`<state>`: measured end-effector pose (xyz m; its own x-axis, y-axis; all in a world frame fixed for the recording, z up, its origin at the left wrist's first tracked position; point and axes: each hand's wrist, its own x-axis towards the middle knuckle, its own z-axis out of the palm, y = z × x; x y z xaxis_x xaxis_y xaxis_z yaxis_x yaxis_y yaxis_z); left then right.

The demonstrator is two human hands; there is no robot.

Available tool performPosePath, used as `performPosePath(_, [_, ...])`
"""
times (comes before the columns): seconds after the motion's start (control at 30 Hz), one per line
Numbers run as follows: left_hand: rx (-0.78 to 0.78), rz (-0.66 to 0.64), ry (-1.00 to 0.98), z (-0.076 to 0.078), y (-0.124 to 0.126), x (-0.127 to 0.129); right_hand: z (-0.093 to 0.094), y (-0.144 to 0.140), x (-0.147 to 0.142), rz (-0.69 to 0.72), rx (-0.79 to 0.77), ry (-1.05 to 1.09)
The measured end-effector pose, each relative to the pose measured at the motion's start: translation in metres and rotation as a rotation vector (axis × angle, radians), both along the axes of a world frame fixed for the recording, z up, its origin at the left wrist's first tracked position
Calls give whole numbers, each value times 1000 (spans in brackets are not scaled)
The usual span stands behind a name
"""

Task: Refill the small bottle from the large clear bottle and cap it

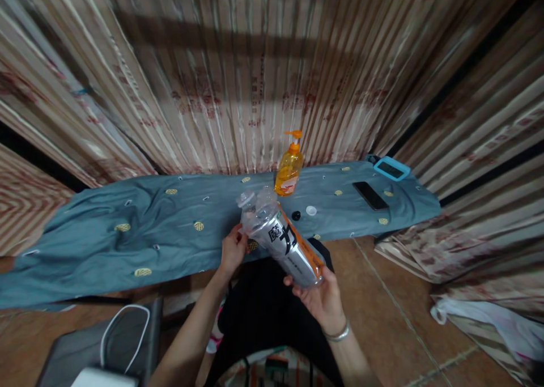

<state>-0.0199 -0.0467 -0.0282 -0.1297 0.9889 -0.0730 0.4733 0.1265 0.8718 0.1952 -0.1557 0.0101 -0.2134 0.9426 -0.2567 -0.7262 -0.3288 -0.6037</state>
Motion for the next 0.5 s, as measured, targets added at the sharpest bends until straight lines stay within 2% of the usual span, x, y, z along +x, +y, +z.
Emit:
performPosePath(0.13, [-88,11,-303,-6,-33,-15,-10,1,-13,65,-26,61])
performPosePath(0.3, [3,108,-554,3,-72,-15,-25,5,-31,168,-44,117])
performPosePath(0.4, [93,104,-620,12,-84,-8,-33,9,-44,235,-51,148])
performPosePath(0.5, [68,106,-601,19,-87,0,-37,14,-57,297,-59,175])
